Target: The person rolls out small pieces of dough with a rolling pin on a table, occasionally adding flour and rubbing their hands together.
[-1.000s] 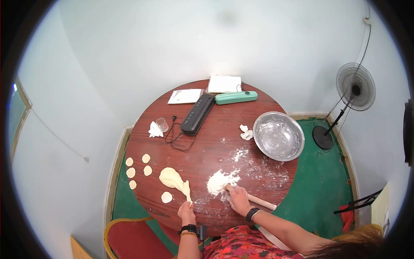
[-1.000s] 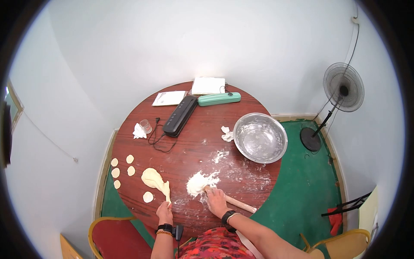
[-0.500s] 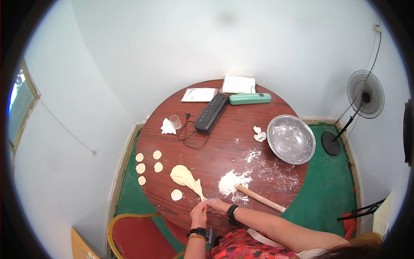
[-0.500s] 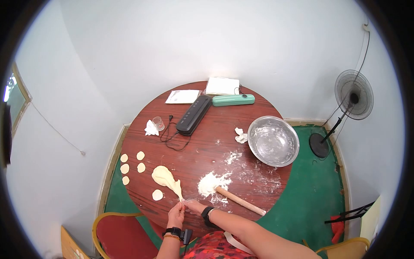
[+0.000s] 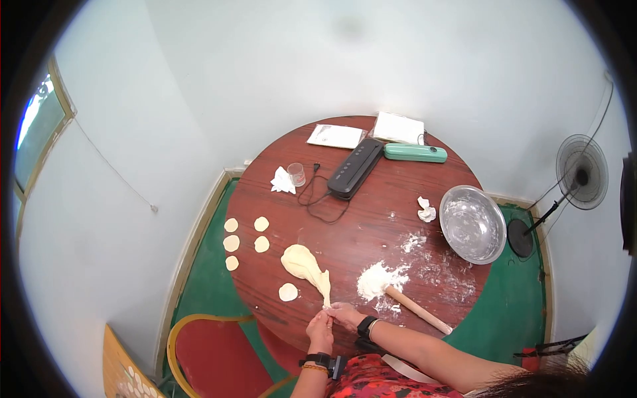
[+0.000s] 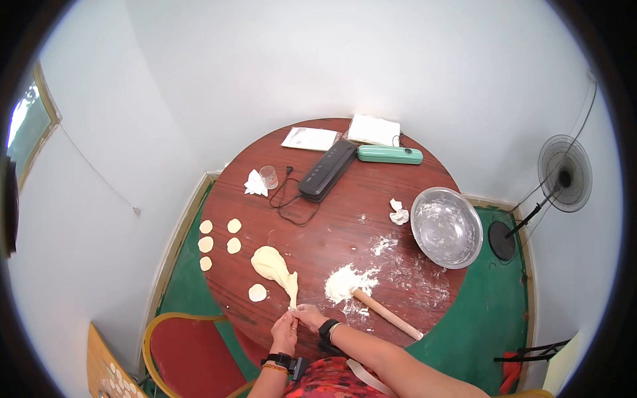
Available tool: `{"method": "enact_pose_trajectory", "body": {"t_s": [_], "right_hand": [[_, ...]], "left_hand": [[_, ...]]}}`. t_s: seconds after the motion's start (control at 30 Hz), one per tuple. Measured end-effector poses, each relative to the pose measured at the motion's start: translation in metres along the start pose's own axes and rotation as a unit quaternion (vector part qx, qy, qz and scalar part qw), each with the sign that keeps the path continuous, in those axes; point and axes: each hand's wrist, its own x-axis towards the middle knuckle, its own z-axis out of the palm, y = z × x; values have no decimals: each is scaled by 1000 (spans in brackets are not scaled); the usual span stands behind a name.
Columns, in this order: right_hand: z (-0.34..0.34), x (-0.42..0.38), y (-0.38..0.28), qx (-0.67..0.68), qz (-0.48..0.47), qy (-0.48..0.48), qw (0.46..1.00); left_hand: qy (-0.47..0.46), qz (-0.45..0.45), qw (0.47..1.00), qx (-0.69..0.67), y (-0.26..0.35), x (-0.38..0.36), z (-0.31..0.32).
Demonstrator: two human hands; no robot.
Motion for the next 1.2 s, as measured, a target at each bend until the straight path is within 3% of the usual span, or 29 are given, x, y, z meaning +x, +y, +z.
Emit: {"method": "enact_pose_trajectory", "body": {"t_s": [0.3,0.4,0.6,0.73,0.9,1.0,1.2], "right_hand": [[-2,-1,-4,-122,-45,-46,990],[-1,-1,-7,-87,-29,-64,994],[1,1,0,-81,-102,-33,991],[-2,4,1,-237,-142,33,960],[2,-9,-9,-402,-241,64,881],[2,-5,-11,-419,-244,71,872],[10,2,-18,-365,-212,71,904]], "left_hand": [[54,-53,997,25,20,-9,6],[31,-56,998,20,20,0,2],[43,-52,998,17,25,-5,2],[36,-70,996,40,27,-1,-1],[19,-71,996,53,25,-3,-5],[18,-73,996,49,30,-11,-3],[-25,-104,994,20,34,4,-17]]}}
